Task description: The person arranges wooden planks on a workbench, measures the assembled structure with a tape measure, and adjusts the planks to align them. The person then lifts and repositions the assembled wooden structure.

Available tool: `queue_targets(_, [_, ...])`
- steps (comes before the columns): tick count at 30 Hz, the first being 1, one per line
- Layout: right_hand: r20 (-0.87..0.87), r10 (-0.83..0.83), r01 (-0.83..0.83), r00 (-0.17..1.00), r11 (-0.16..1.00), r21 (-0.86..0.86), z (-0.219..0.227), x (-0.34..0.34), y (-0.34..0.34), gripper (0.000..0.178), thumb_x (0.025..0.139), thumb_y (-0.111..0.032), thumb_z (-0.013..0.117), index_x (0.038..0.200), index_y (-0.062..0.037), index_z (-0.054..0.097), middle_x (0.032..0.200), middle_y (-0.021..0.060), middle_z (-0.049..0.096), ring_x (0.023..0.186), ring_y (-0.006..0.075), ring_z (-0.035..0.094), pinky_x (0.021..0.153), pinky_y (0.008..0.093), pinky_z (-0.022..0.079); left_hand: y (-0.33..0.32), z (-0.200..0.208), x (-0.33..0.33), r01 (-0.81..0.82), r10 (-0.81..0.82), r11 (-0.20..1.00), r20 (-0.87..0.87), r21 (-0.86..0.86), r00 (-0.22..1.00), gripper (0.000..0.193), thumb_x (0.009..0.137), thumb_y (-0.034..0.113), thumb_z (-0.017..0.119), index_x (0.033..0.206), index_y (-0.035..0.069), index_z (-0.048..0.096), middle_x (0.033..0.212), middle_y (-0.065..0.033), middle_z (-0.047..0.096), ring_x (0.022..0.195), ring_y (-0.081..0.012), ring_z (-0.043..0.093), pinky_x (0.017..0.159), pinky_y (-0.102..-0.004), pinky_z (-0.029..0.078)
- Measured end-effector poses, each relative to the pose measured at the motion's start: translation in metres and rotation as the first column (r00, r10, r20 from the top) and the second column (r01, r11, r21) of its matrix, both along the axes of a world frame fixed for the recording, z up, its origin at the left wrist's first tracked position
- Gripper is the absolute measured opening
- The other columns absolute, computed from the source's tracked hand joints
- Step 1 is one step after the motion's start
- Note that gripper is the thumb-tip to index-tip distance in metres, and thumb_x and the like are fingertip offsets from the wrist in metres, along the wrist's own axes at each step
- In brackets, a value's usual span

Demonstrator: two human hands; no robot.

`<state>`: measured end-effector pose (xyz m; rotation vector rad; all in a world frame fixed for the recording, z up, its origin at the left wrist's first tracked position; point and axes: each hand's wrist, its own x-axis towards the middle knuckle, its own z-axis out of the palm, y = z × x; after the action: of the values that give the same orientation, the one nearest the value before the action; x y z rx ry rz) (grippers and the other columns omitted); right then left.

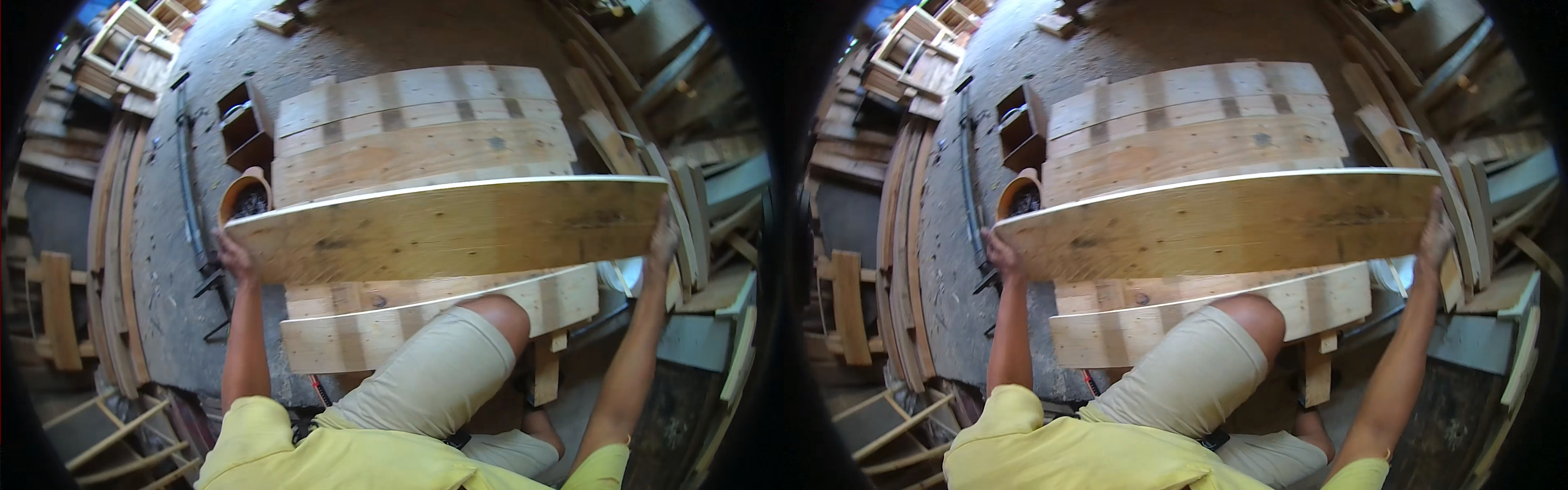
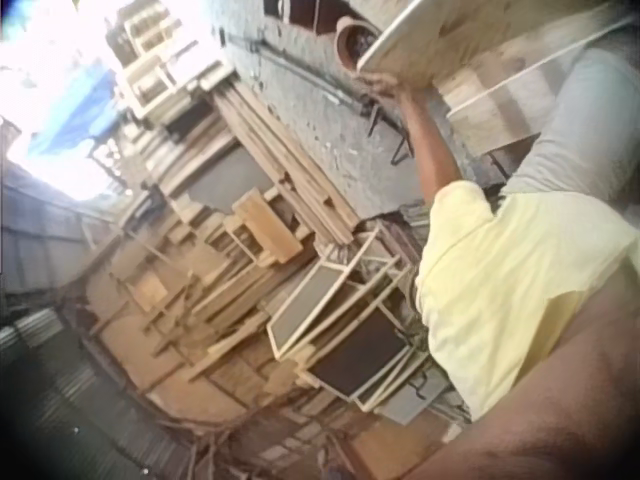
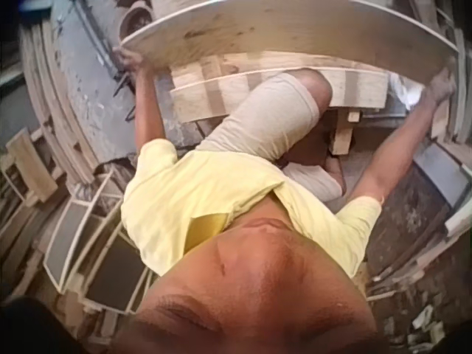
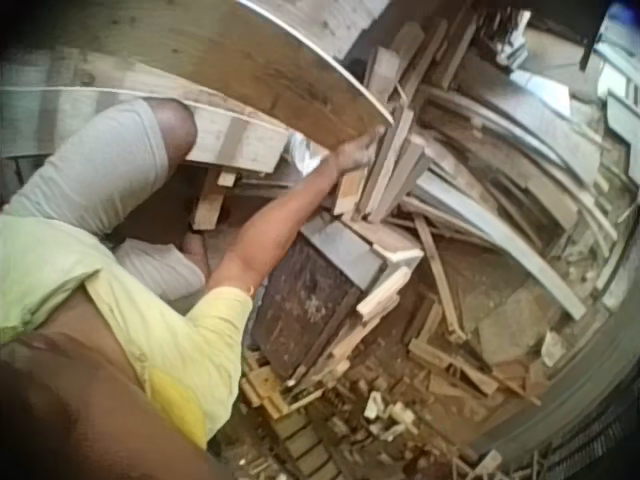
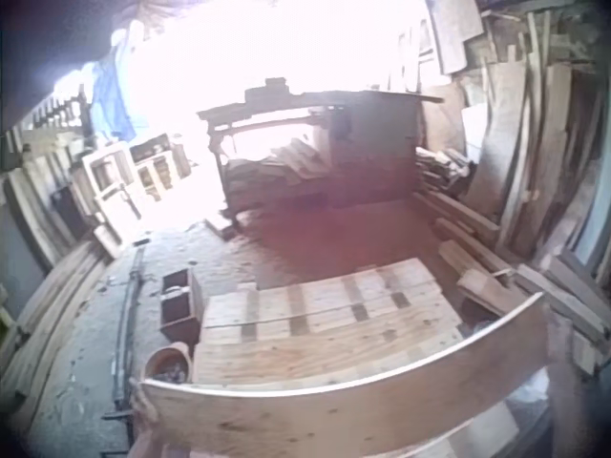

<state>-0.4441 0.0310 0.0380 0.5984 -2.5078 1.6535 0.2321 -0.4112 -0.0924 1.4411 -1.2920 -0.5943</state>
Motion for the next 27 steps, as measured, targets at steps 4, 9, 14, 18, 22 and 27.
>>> queue_targets(4, [0.157, 0.009, 0.011, 0.988, 0.992, -0.125, -0.011, -0.01, 0.028, 0.069, 0.098, -0.053, 0.06, 0.138, 0.0031, 0.056, 0.134, 0.0117, 0.063, 0.119, 0.0192, 0.059, 0.103, 0.0324, 0.045, -0.018, 0.031, -0.035, 0.165, -0.163, 0.986, -0.104, 0.01, 0.981, 0.068, 0.109, 0.052, 0.024, 0.118, 0.0, 0.067, 0.115, -0.0102, 0.067, 0.109, -0.0213, 0.057, 0.103, -0.033, 0.04])
queue_targets(9, [0.288, 0.08, -0.025, 0.954, 0.982, -0.188, -0.038, 0.008, 0.061, 0.067, 0.098, -0.052, 0.059, 0.136, 0.0029, 0.056, 0.131, 0.0124, 0.063, 0.112, 0.0231, 0.063, 0.098, 0.0341, 0.05, -0.057, 0.027, -0.059, 0.404, -0.336, 0.893, -0.3, 0.2, 0.893, 0.07, 0.107, 0.057, 0.024, 0.121, 0.003, 0.067, 0.115, -0.0063, 0.067, 0.109, -0.0176, 0.058, 0.103, -0.0309, 0.041])
queue_targets(14, [0.368, -0.165, 0.246, 0.915, 0.951, -0.187, -0.072, 0.025, 0.119, 0.065, 0.099, -0.049, 0.059, 0.136, 0.0047, 0.056, 0.126, 0.0135, 0.066, 0.107, 0.0246, 0.067, 0.092, 0.0375, 0.055, -0.097, 0.012, -0.132, 0.579, -0.492, 0.769, -0.325, 0.273, 0.807, 0.071, 0.106, 0.058, 0.026, 0.119, 0.003, 0.069, 0.115, -0.0089, 0.069, 0.108, -0.0195, 0.061, 0.098, -0.0326, 0.045])
queue_targets(18, [0.45, -0.206, 0.324, 0.869, 0.924, -0.202, -0.059, 0.076, 0.115, 0.061, 0.101, -0.043, 0.058, 0.137, 0.006, 0.054, 0.131, 0.0138, 0.063, 0.113, 0.0258, 0.065, 0.095, 0.04, 0.053, -0.157, -0.032, -0.161, 0.319, -0.469, 0.777, 0.159, 0.543, 0.869, 0.065, 0.106, 0.056, 0.03, 0.129, 0.004, 0.062, 0.126, -0.0245, 0.064, 0.122, -0.0405, 0.058, 0.101, -0.0433, 0.045])
queue_targets(22, [0.325, 0.033, 0.084, 0.945, 0.936, -0.34, -0.024, 0.117, 0.07, 0.057, 0.103, -0.037, 0.058, 0.139, 0.0067, 0.051, 0.137, 0.0128, 0.058, 0.123, 0.0196, 0.054, 0.107, 0.0336, 0.04, -0.242, -0.056, -0.103, 0.377, -0.467, 0.879, 0.365, 0.292, 0.806, 0.045, 0.101, 0.034, 0.048, 0.128, 0.0, 0.06, 0.116, -0.0186, 0.062, 0.109, -0.0295, 0.057, 0.096, -0.0406, 0.044])
queue_targets(27, [0.233, -0.038, 0.124, 0.972, 0.922, -0.366, 0.066, 0.166, 0.083, 0.049, 0.103, -0.038, 0.058, 0.127, 0.0037, 0.061, 0.12, 0.0059, 0.064, 0.112, 0.0128, 0.055, 0.101, 0.0291, 0.041, -0.205, -0.067, -0.156, 0.381, -0.384, 0.908, -0.021, 0.176, 0.923, 0.049, 0.102, 0.041, 0.054, 0.122, -0.004, 0.058, 0.109, -0.0135, 0.063, 0.097, -0.0216, 0.058, 0.09, -0.0351, 0.047])
